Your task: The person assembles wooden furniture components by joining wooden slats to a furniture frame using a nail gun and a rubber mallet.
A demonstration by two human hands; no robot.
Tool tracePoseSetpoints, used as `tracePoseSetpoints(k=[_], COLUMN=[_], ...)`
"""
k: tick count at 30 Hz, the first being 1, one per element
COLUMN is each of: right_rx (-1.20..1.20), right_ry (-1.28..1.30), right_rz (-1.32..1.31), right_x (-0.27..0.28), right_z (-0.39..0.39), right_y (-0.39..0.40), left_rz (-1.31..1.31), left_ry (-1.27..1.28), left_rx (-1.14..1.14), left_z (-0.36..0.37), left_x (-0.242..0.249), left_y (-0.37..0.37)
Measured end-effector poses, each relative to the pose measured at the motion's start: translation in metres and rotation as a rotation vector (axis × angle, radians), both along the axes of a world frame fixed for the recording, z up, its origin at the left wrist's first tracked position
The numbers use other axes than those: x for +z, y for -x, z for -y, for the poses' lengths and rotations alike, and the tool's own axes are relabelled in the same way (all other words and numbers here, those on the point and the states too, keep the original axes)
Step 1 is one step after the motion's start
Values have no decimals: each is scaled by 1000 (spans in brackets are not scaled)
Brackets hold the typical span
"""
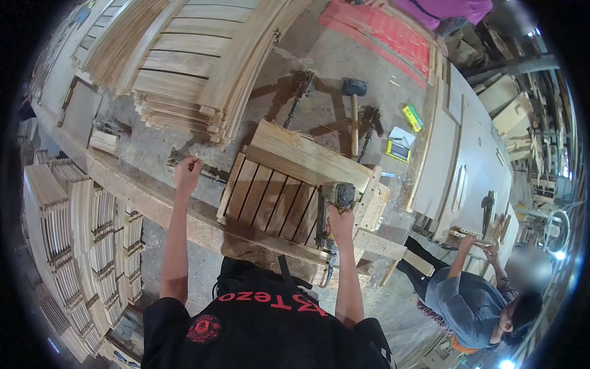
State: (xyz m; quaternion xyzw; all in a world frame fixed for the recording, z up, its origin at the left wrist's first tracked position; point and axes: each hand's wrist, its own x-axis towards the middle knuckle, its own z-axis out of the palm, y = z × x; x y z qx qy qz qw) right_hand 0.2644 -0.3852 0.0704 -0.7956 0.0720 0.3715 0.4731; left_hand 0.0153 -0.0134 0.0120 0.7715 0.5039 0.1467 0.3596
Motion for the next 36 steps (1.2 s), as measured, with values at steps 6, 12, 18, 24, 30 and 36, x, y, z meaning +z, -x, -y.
tracePoseSetpoints(k=[6, 12, 18, 24, 30, 36], right_rx=[77, 295, 372, 302, 308, 367], right_ry=[-67, -55, -54, -24, -45, -26], right_rz=[-47, 15, 114, 19, -40, 2], right_x=[6, -5, -21, -12, 2, -3], right_z=[-46, -102, -91, -102, -149, -186], right_y=[10, 24, 25, 26, 38, 54], left_rz=[5, 8, 87, 147, 152, 107], left_ry=[-1, 27, 35, 0, -75, -118], left_rx=[-17, 15, 62, 60, 58, 34], left_z=[-2, 0, 1, 1, 1, 0], left_x=[-2, 5, 1, 2, 0, -1], left_y=[1, 0, 0, -1, 0, 2])
